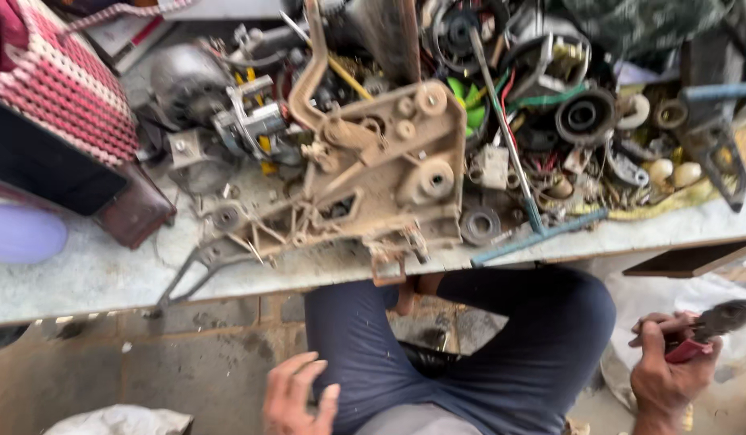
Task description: The person uses pliers to pull, adjust, and remove pins and small components from a large mechanical assembly on a cluttered workshop table.
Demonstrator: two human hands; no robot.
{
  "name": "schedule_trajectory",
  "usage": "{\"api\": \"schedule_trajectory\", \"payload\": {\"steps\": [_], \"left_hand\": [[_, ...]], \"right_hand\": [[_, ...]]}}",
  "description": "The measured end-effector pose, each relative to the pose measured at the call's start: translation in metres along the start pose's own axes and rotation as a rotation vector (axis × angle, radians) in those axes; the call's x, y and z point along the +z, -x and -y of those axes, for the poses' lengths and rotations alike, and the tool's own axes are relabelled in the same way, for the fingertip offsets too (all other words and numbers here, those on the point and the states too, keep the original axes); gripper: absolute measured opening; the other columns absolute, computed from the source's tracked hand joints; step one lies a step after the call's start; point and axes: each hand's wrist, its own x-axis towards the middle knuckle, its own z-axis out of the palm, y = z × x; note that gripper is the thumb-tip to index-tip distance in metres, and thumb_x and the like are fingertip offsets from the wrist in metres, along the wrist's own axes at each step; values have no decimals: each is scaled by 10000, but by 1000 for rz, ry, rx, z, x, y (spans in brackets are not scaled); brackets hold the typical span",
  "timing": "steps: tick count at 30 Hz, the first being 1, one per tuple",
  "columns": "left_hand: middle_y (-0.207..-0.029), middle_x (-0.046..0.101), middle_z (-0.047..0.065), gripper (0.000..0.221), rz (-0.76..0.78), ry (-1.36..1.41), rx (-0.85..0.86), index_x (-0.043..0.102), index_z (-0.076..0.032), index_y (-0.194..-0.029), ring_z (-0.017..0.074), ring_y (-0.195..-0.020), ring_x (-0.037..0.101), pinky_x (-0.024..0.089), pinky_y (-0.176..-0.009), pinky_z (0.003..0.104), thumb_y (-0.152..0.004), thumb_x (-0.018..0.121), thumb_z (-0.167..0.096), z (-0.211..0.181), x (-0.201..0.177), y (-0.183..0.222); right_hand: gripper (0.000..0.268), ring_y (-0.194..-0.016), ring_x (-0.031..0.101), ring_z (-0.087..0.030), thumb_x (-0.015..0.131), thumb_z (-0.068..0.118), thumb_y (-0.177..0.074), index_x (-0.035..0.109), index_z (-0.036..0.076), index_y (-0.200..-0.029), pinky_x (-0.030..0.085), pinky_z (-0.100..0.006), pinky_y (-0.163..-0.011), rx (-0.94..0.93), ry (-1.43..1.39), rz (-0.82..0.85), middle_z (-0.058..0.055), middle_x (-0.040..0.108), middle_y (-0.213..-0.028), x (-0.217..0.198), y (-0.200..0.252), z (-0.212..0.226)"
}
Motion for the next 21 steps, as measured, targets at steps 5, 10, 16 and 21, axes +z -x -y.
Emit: {"api": "schedule_trajectory", "payload": {"steps": [5,10,16,21], "left_hand": [[-1192,637,101,333,-380,23,667,670,-84,-1132,294,-1103,586,513,-948,466,-869,746,-273,-61,-14,-123],[-1275,592,142,375,-431,-51,517,638,-117,-1202,317,-1239,510,358,-1115,503,-956,676,-399,-81,-4,-175],[-1417,524,173,546,-293,-106,377,613,-107,-1315,338,-1376,432,128,-1229,540,-969,607,-529,-73,15,-200],[-1439,522,160,566,-251,-74,372,612,-103,-1330,302,-1384,441,122,-1239,540,-970,610,-541,-62,21,-201]], "right_hand": [[469,-869,674,-183,700,79,-928,516,-1,-1351,548,-313,-817,129,389,516,-113,702,-965,46,-61,120],[640,-908,696,-205,779,211,-800,530,109,-1381,562,-370,-820,206,466,1080,-78,667,-1003,142,-128,213],[653,-889,723,-214,721,348,-865,482,238,-1463,551,-406,-793,-6,929,1193,-70,740,-1000,248,-176,271],[681,-842,704,-252,637,327,-881,441,267,-1530,566,-436,-736,-174,1051,1207,-85,692,-1113,288,-198,284]]}}
